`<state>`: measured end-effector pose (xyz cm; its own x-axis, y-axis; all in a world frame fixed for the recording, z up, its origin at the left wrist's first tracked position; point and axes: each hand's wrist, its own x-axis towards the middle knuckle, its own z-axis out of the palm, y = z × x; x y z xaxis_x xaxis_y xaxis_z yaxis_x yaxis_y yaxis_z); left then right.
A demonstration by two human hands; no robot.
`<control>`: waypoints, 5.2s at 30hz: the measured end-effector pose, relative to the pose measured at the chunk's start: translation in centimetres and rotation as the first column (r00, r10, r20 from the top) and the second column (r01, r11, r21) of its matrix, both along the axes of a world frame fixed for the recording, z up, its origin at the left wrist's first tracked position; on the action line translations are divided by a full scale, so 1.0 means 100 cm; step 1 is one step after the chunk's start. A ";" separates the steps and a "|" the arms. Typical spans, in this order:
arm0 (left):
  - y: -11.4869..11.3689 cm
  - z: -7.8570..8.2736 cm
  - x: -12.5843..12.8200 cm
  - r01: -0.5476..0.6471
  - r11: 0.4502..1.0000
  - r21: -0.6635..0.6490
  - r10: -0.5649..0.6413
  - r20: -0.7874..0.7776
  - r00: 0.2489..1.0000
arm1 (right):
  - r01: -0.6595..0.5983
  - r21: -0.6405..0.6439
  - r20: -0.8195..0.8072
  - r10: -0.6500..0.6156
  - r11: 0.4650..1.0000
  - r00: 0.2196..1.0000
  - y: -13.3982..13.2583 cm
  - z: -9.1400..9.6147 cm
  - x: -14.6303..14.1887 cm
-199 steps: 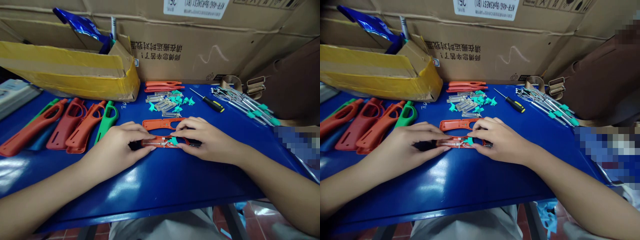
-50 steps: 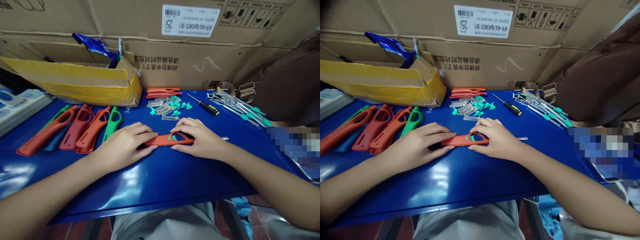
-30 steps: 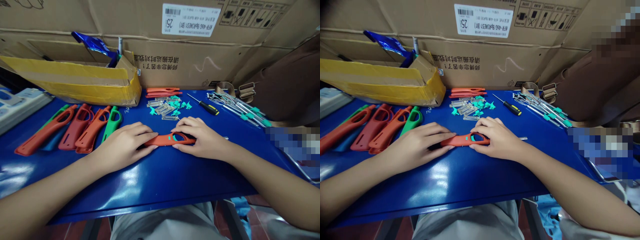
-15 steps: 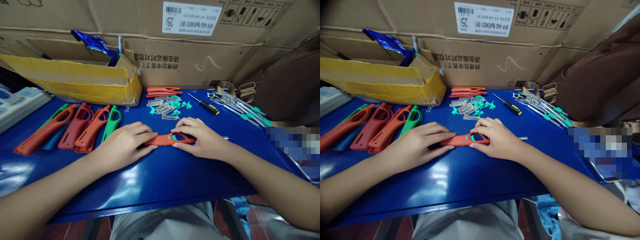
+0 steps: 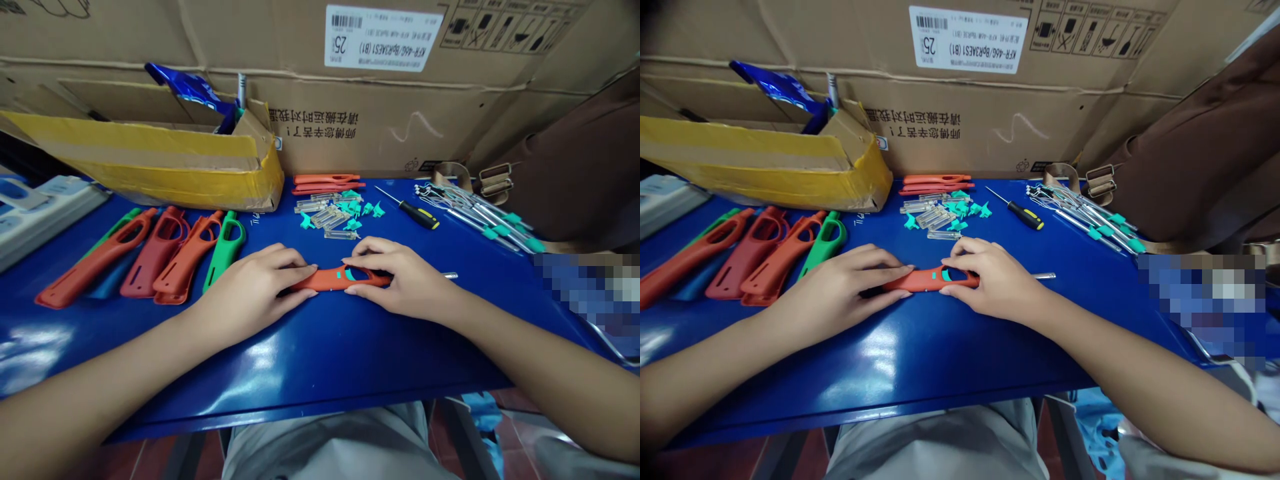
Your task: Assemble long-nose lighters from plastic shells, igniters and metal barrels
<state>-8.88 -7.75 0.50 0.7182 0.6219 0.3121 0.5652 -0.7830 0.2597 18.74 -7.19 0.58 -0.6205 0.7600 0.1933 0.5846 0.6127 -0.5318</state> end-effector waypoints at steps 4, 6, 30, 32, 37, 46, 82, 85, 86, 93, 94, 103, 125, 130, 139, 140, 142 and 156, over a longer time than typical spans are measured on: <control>-0.001 0.000 0.002 -0.013 0.999 0.044 0.014 -0.015 1.000 | 0.003 -0.005 -0.008 -0.003 1.000 1.000 -0.001 0.000 0.000; -0.002 0.001 0.003 -0.010 0.999 0.053 0.012 -0.027 1.000 | -0.001 -0.003 -0.015 0.001 1.000 1.000 -0.001 -0.001 0.001; 0.004 -0.002 -0.004 -0.124 0.964 -0.234 0.167 0.170 0.971 | 0.098 -0.092 -0.180 -0.113 0.991 0.977 0.013 0.016 0.014; 0.004 -0.002 -0.004 -0.137 0.965 -0.224 0.176 0.163 0.971 | 0.189 -0.051 -0.185 -0.195 0.981 0.963 0.016 0.014 0.016; 0.001 0.000 -0.007 -0.135 0.980 -0.144 0.150 0.097 0.984 | 0.255 0.096 -0.067 -0.250 0.962 0.966 0.025 0.002 0.023; -0.010 0.001 0.002 -0.046 0.995 -0.084 0.047 0.004 0.999 | 0.001 0.203 -0.063 0.012 0.979 0.998 0.007 0.012 0.010; -0.009 -0.007 0.004 0.110 0.991 -0.075 -0.116 -0.080 0.990 | -0.075 0.089 0.041 0.072 0.993 0.997 -0.014 0.010 -0.004; -0.009 -0.007 0.005 0.110 0.992 -0.065 -0.115 -0.077 0.990 | -0.075 0.081 0.066 0.069 0.994 0.995 -0.016 0.011 -0.005; -0.008 -0.008 0.005 0.110 0.992 -0.067 -0.115 -0.079 0.990 | -0.072 0.089 0.071 0.066 0.993 0.995 -0.017 0.012 -0.005; -0.010 -0.007 0.007 0.099 0.994 -0.050 -0.104 -0.101 0.989 | -0.045 0.130 0.077 0.036 0.991 0.996 -0.021 0.017 -0.004; -0.010 -0.006 0.007 0.099 0.994 -0.051 -0.104 -0.101 0.989 | -0.047 0.125 0.082 0.037 0.991 0.996 -0.021 0.017 -0.004; -0.008 -0.007 0.006 0.104 0.992 -0.072 -0.109 -0.066 0.992 | -0.020 0.127 0.070 0.011 0.992 0.997 -0.021 0.016 -0.004; -0.009 -0.007 0.005 0.099 0.992 -0.082 -0.104 -0.066 0.992 | 0.021 0.016 0.108 -0.023 1.000 0.994 -0.017 0.026 0.005; -0.009 -0.007 0.005 0.106 0.992 -0.069 -0.111 -0.071 0.991 | 0.019 0.019 0.104 -0.020 1.000 0.994 -0.019 0.026 0.005; -0.008 -0.006 0.005 0.091 0.992 -0.085 -0.099 -0.088 0.991 | 0.037 0.015 0.170 -0.039 0.999 0.985 -0.023 0.028 0.004; -0.008 -0.006 0.005 0.090 0.993 -0.081 -0.097 -0.094 0.991 | 0.041 0.009 0.169 -0.042 0.999 0.985 -0.023 0.027 0.004; -0.009 -0.006 0.005 0.086 0.994 -0.071 -0.094 -0.107 0.990 | 0.052 -0.007 0.151 -0.050 0.999 0.987 -0.024 0.027 0.003; -0.012 0.000 0.005 0.069 0.996 -0.055 -0.077 -0.145 0.986 | 0.073 -0.056 0.135 -0.065 0.996 0.989 -0.026 0.027 0.004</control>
<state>-8.41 -8.93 0.52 0.7980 0.5783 0.1699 0.5418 -0.8117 0.2180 19.17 -9.76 3.29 -0.5833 0.8097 0.0646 0.6925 0.5373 -0.4814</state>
